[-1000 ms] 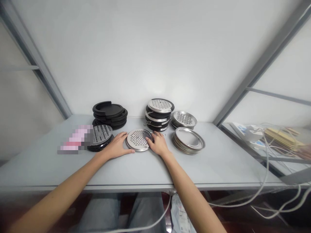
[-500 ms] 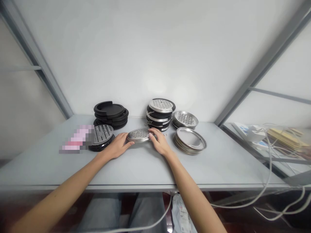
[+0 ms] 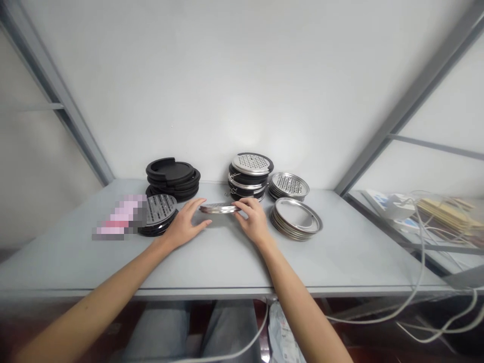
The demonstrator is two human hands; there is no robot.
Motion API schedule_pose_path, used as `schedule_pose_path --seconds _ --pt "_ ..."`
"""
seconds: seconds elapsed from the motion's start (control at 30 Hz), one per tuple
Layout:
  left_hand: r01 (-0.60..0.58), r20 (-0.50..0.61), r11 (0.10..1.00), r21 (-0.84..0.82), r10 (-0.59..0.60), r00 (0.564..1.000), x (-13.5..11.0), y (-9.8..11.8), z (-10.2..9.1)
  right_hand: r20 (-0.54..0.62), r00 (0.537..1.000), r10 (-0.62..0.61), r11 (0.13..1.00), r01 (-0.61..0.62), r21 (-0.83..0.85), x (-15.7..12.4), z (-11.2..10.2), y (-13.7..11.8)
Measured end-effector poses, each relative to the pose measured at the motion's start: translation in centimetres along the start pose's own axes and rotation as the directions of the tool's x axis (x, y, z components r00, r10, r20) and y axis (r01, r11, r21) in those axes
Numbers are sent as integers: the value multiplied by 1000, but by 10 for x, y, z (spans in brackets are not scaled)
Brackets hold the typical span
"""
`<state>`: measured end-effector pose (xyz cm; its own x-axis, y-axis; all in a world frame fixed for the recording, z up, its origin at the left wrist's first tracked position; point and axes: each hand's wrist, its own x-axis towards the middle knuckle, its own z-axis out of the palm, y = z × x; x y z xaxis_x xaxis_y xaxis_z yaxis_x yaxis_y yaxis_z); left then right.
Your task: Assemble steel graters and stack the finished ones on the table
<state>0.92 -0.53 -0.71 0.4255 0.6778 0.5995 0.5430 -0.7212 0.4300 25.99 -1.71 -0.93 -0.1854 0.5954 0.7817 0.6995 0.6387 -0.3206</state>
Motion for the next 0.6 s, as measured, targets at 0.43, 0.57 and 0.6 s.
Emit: schedule_pose_path --seconds 0.43,0.57,0.6 --pt "-33 -41 983 -183 26 999 2 -4 1 107 978 178 962 -196 188 2 1 4" --pt "4 -130 991 -133 -21 991 3 -6 3 47 956 290 914 -291 281 3 2 0" --pt "19 -155 995 -101 -34 987 2 -6 4 22 956 291 914 -285 288 3 2 -1"
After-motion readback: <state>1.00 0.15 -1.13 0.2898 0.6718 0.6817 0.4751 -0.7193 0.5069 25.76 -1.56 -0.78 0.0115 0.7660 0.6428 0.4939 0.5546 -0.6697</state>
